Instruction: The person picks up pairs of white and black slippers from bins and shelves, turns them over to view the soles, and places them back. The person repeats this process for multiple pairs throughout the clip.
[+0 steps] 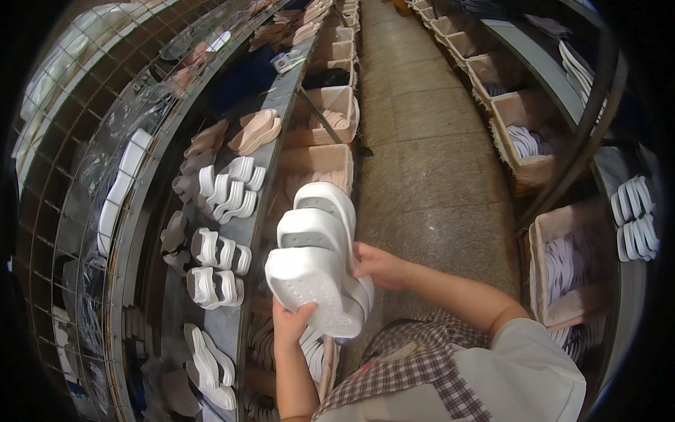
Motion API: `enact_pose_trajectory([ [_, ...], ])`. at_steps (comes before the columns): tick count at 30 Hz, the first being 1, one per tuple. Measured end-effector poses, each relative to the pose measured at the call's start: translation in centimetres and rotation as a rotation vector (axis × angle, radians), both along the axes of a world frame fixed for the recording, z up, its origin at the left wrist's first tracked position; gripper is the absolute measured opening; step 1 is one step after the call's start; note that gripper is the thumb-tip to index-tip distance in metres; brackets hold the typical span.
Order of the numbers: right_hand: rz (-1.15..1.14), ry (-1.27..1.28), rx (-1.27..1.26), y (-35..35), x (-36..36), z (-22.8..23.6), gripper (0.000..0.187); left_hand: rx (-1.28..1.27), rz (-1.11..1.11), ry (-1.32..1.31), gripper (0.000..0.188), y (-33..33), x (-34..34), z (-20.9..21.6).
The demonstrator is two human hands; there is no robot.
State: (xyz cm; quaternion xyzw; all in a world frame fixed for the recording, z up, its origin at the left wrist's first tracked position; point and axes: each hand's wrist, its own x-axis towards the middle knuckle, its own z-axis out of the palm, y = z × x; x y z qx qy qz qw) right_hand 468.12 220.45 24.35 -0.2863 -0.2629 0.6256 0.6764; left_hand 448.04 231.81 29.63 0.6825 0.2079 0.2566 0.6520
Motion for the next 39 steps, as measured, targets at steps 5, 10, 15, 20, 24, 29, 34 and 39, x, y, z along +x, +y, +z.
enact_pose_trajectory([
  [5,-0.038,0.096,0.013,-0.4,-0.7,-0.1,0.079,0.156,-0.018,0.076,0.061,-0.7,-0.7,1.4],
  [10,0.002,0.197,0.013,-0.5,-1.0,-0.3,0.084,0.392,-0.028,0.171,0.069,-1.7,-1.1,3.2],
  [15,0.026,0.227,0.031,-0.9,-1.0,-0.2,0.080,0.568,-0.028,0.182,0.075,-2.4,-1.1,4.6],
  [20,0.060,0.226,0.081,-0.9,-0.9,0.1,0.072,0.729,-0.078,0.177,0.075,-2.3,-1.2,5.2],
  [24,0.055,0.210,0.164,-0.7,-0.9,0.2,0.071,0.604,-0.063,0.198,0.073,-2.2,-1.8,4.4],
  [29,-0.012,0.087,0.143,-0.5,-1.1,-0.1,0.074,0.438,-0.024,0.150,0.068,-1.7,-2.7,2.5],
  [34,-0.111,-0.163,0.154,-0.4,-0.9,-0.6,0.080,0.449,0.072,0.108,0.062,-0.5,-1.5,1.1],
  [39,-0.079,-0.696,0.283,-0.6,0.3,0.4,0.056,-0.016,0.204,-0.105,0.053,-1.5,0.1,0.6],
])
